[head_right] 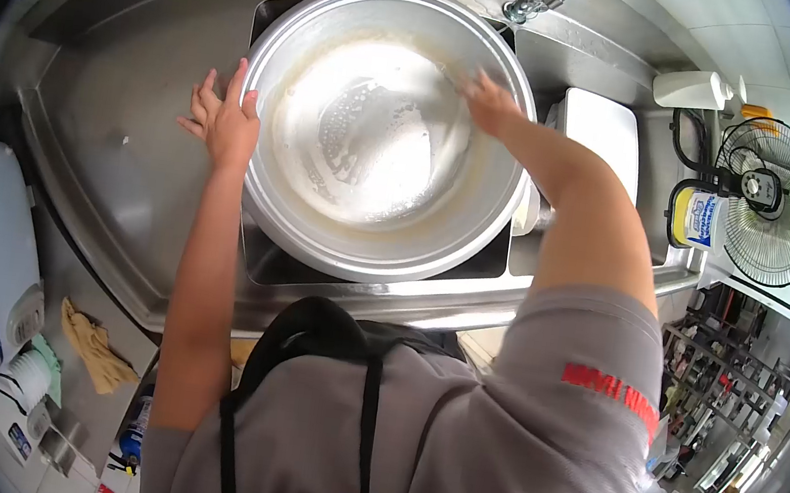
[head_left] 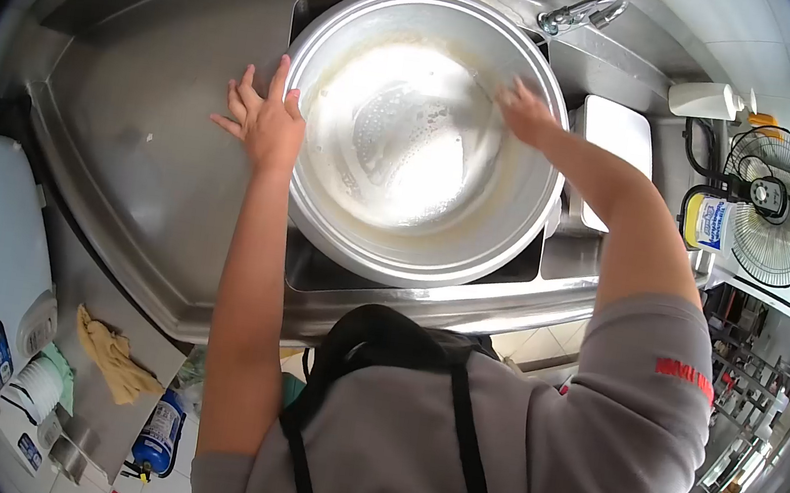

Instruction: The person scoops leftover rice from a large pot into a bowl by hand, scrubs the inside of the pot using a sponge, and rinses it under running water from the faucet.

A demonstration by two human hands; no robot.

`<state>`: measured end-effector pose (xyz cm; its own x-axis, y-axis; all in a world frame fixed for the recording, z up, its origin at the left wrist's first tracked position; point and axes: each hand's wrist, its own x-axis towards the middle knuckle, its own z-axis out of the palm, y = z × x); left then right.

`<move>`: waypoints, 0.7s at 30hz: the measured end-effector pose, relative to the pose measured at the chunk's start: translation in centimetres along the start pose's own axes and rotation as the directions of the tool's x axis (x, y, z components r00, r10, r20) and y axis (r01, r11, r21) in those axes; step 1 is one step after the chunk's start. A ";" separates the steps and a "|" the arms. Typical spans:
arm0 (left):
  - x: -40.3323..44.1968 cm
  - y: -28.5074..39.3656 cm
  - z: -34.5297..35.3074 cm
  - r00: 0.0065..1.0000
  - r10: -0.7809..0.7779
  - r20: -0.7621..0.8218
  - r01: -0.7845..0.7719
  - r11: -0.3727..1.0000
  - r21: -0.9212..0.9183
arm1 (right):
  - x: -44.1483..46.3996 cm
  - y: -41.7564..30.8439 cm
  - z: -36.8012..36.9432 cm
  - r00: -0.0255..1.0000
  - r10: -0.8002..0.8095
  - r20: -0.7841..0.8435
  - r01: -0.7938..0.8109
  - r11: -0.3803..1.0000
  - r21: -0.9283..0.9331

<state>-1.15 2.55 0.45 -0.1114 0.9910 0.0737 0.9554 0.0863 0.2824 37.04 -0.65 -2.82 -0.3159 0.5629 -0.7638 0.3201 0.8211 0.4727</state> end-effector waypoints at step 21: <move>-0.5 -0.3 0.2 0.991 0.030 -0.128 -0.027 0.999 0.025 | -0.9 -11.5 -0.2 0.964 -0.198 0.178 -0.013 0.634 0.773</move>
<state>-1.30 2.07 0.14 -0.1170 0.9721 0.2035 0.9645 0.0624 0.2565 33.50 -10.60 -7.48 -0.2084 0.3633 -0.9081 0.8978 0.4394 -0.0303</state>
